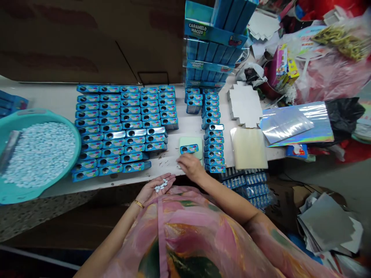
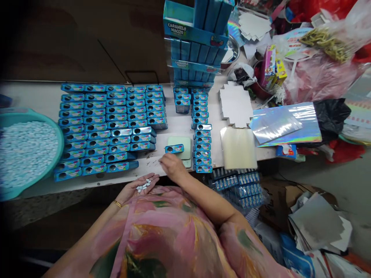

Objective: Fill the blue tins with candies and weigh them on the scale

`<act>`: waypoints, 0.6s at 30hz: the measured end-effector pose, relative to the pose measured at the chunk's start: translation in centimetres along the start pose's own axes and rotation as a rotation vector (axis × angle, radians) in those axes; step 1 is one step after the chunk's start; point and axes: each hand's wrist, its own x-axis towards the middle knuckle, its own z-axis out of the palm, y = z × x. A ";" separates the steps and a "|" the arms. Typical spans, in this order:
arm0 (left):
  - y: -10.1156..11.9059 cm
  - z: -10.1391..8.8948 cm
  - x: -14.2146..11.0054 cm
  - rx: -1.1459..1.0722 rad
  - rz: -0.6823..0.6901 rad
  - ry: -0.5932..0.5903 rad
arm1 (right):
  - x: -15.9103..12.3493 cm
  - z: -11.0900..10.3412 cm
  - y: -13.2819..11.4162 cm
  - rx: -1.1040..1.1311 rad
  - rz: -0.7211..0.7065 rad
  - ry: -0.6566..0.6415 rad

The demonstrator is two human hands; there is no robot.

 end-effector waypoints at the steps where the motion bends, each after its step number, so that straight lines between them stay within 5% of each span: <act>1: 0.0 0.1 0.0 -0.006 0.004 0.000 | 0.5 -0.6 0.8 0.012 0.037 0.070; 6: 0.2 0.5 -0.3 -0.032 0.017 0.023 | 2.2 -2.0 3.9 -0.009 0.106 0.098; 10: 0.3 0.8 -0.5 -0.064 0.023 0.028 | 1.3 -1.5 2.5 0.024 0.081 0.087; 14: 0.4 1.3 -0.3 -0.154 0.007 0.035 | -0.3 0.4 -1.9 -0.052 -0.167 -0.206; 18: 0.5 1.4 -0.4 -0.185 -0.053 0.057 | -0.9 1.9 -4.6 -0.187 -0.239 -0.452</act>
